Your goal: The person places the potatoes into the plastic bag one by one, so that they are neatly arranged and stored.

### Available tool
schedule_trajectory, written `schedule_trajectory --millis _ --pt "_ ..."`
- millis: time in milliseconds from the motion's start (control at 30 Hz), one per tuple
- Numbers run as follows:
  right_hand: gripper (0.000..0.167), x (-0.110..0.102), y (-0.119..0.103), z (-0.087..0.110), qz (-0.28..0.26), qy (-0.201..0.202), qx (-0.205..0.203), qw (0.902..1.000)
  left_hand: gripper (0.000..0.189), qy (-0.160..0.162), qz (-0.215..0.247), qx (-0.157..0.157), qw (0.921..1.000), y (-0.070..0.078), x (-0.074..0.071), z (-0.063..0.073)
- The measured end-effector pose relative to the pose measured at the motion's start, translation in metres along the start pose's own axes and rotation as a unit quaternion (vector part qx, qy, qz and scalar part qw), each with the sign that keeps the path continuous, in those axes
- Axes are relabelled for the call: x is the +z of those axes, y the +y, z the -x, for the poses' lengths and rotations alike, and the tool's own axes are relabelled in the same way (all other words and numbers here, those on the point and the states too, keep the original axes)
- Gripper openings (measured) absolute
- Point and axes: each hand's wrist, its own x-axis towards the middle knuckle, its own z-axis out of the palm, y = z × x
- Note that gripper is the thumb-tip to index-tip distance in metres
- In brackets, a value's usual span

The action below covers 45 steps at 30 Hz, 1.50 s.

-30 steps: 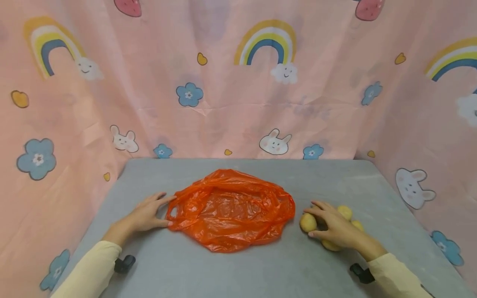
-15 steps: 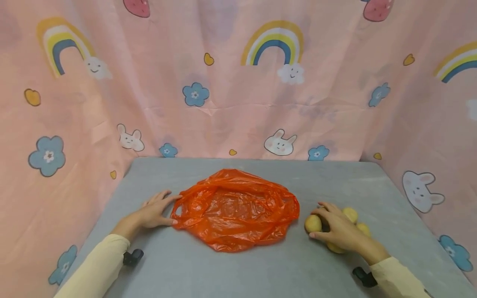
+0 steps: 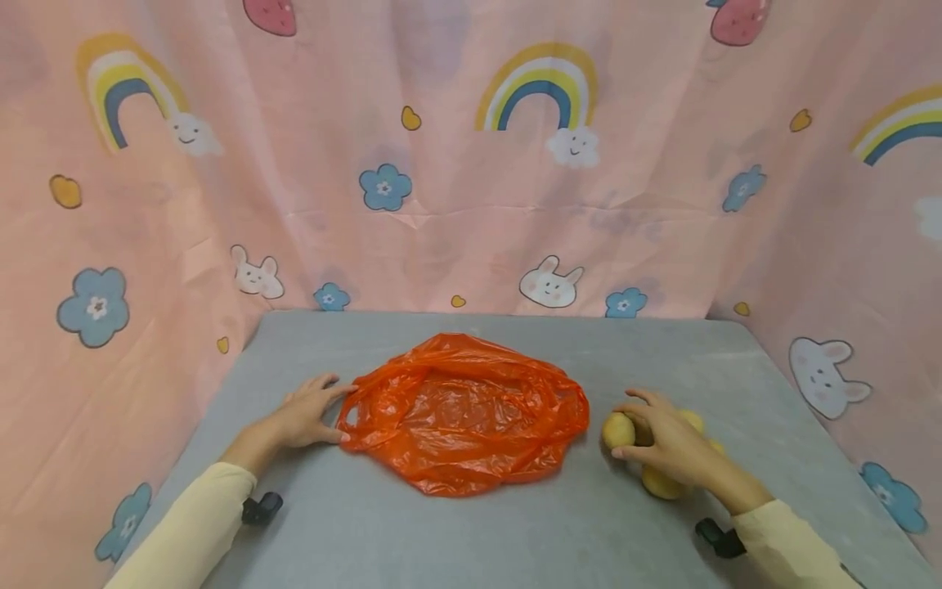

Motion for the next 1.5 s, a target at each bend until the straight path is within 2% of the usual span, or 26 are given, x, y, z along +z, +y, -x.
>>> schedule_trajectory --millis 167,333,533,667,800,967,1033,1100,1267,1500 --pt "0.059 -0.011 -0.011 -0.005 -0.002 0.018 -0.011 0.9998 0.078 0.033 -0.028 0.028 0.9987 0.001 -0.001 -0.003" --pt "0.058 -0.018 -0.029 -0.009 0.000 0.032 -0.018 0.9993 0.079 0.023 -0.016 0.034 0.9990 0.004 -0.002 -0.005" --pt "0.055 -0.023 -0.054 -0.021 -0.035 0.034 -0.044 0.9978 0.081 0.010 0.019 0.034 0.9992 0.000 -0.003 -0.003" --pt "0.059 -0.025 -0.069 -0.032 -0.049 0.026 -0.059 0.9967 0.082 0.000 0.038 0.031 0.9988 -0.003 -0.002 -0.001" --pt "0.068 -0.026 -0.085 -0.043 -0.072 0.002 -0.059 0.9956 0.082 -0.007 0.043 0.026 0.9987 -0.004 -0.002 -0.002" --pt "0.067 -0.021 -0.102 -0.054 -0.105 -0.021 -0.067 0.9921 0.082 -0.014 0.039 0.026 0.9988 0.000 -0.004 0.000" --pt "0.064 -0.017 -0.108 -0.059 -0.130 -0.033 -0.077 0.9880 0.082 -0.014 0.037 0.028 0.9988 0.000 -0.004 0.001" --pt "0.061 -0.013 -0.113 -0.063 -0.171 -0.054 -0.092 0.9795 0.082 -0.012 0.037 0.030 0.9988 0.000 -0.005 0.001" --pt "0.052 0.003 -0.123 -0.076 -0.271 -0.101 -0.109 0.9512 0.082 -0.009 0.043 0.035 0.9984 0.000 -0.006 0.001" --pt "0.045 0.025 -0.143 -0.091 -0.318 -0.121 -0.088 0.9362 0.082 -0.011 0.049 0.041 0.9979 -0.003 -0.004 0.002"
